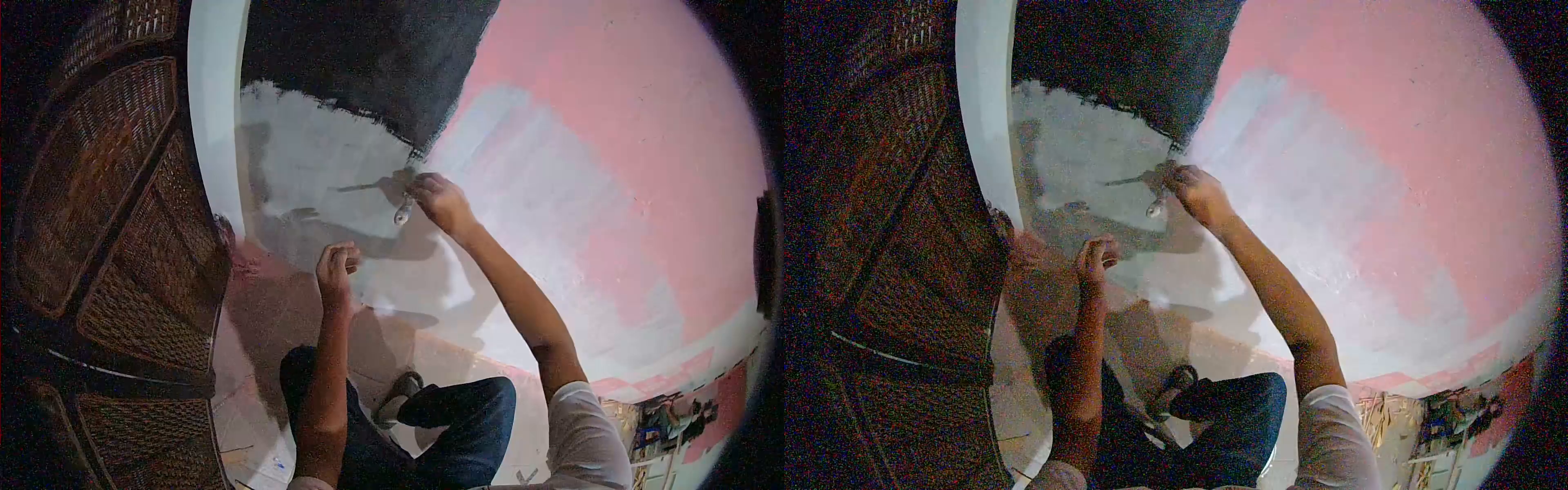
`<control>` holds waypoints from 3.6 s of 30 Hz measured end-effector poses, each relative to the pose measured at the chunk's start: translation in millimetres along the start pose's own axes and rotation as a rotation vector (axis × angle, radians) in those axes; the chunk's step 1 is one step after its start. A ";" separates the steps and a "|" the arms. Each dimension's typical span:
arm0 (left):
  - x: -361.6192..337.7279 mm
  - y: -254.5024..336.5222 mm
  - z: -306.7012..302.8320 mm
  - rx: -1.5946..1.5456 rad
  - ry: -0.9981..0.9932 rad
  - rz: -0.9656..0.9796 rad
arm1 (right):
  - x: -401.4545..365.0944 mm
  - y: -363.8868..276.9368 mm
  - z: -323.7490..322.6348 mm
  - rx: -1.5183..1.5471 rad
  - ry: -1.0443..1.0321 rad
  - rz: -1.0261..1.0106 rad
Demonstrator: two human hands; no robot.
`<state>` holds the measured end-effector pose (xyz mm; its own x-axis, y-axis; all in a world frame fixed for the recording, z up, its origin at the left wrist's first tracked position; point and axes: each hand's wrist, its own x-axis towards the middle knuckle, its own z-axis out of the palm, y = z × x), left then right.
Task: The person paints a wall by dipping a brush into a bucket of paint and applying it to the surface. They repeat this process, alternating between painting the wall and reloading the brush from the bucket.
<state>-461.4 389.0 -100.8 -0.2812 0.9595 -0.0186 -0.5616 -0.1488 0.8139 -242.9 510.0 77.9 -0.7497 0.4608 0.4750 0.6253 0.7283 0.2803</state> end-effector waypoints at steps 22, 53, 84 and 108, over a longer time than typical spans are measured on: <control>-3.4 -1.5 5.3 0.053 -0.002 -0.015 | 84.5 6.4 -154.2 -0.507 0.423 -0.021; -134.4 69.1 80.1 0.287 -0.791 -0.059 | -101.7 -144.0 -94.0 0.179 0.564 0.481; -71.4 16.8 51.2 0.594 -0.424 0.029 | -89.7 103.7 -312.3 -0.605 0.327 0.380; -81.8 17.5 47.8 0.702 -0.487 0.226 | -152.4 -119.6 -99.2 1.262 -0.009 0.991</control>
<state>-411.1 319.4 -57.3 0.1252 0.9439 0.3055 0.1198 -0.3200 0.9398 -181.9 302.3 54.8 -0.1813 0.9828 0.0360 0.2752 0.0858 -0.9576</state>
